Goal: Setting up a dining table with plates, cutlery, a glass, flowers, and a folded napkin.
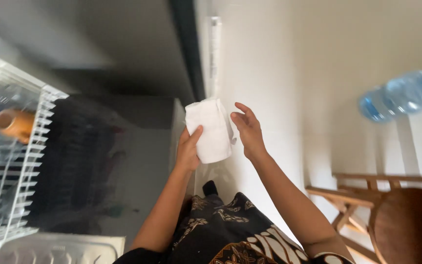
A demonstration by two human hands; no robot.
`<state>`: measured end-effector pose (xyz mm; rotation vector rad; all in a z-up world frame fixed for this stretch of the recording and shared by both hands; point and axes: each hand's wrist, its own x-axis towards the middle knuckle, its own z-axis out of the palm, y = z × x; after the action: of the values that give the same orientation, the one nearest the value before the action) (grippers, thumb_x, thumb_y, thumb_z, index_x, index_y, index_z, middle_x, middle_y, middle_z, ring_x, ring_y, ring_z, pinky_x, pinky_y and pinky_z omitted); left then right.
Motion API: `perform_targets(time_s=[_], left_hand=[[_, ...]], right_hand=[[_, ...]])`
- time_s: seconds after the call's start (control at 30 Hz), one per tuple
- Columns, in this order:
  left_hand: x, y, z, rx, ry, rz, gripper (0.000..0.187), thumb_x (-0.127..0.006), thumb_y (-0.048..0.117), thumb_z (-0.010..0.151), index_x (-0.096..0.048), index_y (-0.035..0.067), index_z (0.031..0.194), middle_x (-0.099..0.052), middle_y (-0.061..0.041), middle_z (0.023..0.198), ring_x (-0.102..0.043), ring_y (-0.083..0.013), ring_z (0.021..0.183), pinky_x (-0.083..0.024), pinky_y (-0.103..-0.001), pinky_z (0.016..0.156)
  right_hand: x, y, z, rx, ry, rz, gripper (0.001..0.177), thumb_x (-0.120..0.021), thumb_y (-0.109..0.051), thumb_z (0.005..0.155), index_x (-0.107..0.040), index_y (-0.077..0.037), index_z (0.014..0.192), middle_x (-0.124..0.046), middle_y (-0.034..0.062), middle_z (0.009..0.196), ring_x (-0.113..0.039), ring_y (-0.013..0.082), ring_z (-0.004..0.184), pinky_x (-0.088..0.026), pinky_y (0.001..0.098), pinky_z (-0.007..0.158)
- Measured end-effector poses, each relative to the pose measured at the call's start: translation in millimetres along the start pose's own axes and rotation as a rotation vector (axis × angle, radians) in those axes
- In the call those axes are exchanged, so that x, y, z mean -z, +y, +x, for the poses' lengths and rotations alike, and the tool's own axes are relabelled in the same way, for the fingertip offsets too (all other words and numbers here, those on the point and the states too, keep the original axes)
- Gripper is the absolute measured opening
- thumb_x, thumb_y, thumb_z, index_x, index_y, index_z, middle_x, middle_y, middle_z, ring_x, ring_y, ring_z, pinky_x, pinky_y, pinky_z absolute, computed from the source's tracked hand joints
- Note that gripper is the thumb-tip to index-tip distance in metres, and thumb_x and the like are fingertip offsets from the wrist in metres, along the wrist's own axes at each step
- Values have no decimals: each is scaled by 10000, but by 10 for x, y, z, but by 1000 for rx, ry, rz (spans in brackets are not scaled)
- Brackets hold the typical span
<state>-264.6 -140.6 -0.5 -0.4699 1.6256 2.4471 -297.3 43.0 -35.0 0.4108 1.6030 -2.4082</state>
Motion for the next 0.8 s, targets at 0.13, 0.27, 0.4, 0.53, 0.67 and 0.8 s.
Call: perform_targets(time_s=[0.13, 0.27, 0.4, 0.53, 0.67, 0.8], left_hand=[[-310, -471, -13, 122, -114, 50, 473, -604, 179, 999, -516, -26, 1416, -650, -141, 1338, -653, -237, 1178, -545, -372, 984], [-669, -779, -164, 203, -262, 69, 469, -614, 166, 991, -524, -25, 1409, -662, -138, 1311, -659, -228, 1154, -543, -366, 979], [-1018, -1028, -321, 274, -271, 205, 471, -615, 136, 971, -520, -8, 1409, -670, -121, 1278, -661, -210, 1127, -545, -356, 959], [-1353, -1262, -557, 206, -427, 320, 486, -623, 98, 986, -490, -30, 1435, -649, -155, 1314, -653, -211, 1158, -542, -345, 986], [-1788, -1404, -953, 105, -475, 500, 740, -616, 88, 925, -235, 117, 1559, -505, -180, 1425, -577, -215, 1237, -518, -341, 992], [-1962, -1773, -1200, 134, -682, 478, 666, -555, 209, 1016, -278, 52, 1601, -352, -137, 1634, -408, -204, 1456, -380, -332, 1159]], right_hand=[[608, -147, -380, -102, 82, 54, 531, -635, -324, 961, -513, -124, 1437, -684, 123, 1220, -632, 217, 1159, -473, 378, 1060], [1141, -47, -734, -148, 88, 244, 496, -622, -332, 968, -607, -5, 1341, -713, 109, 1174, -666, 204, 1088, -531, 363, 956], [1550, 67, -1132, -60, 116, 338, 353, -654, -230, 985, -642, 51, 1197, -723, 106, 1023, -681, 175, 905, -573, 315, 830], [1818, 75, -1547, -27, 289, 377, 275, -667, -192, 970, -653, 27, 1136, -714, 119, 971, -684, 167, 819, -583, 308, 745], [2069, 186, -1934, 63, 458, 362, 257, -702, -150, 947, -678, 37, 1122, -720, 125, 945, -681, 162, 786, -578, 307, 701], [2265, 116, -2362, 129, 523, 387, 243, -693, -139, 952, -662, 29, 1124, -742, 115, 944, -696, 147, 804, -591, 290, 716]])
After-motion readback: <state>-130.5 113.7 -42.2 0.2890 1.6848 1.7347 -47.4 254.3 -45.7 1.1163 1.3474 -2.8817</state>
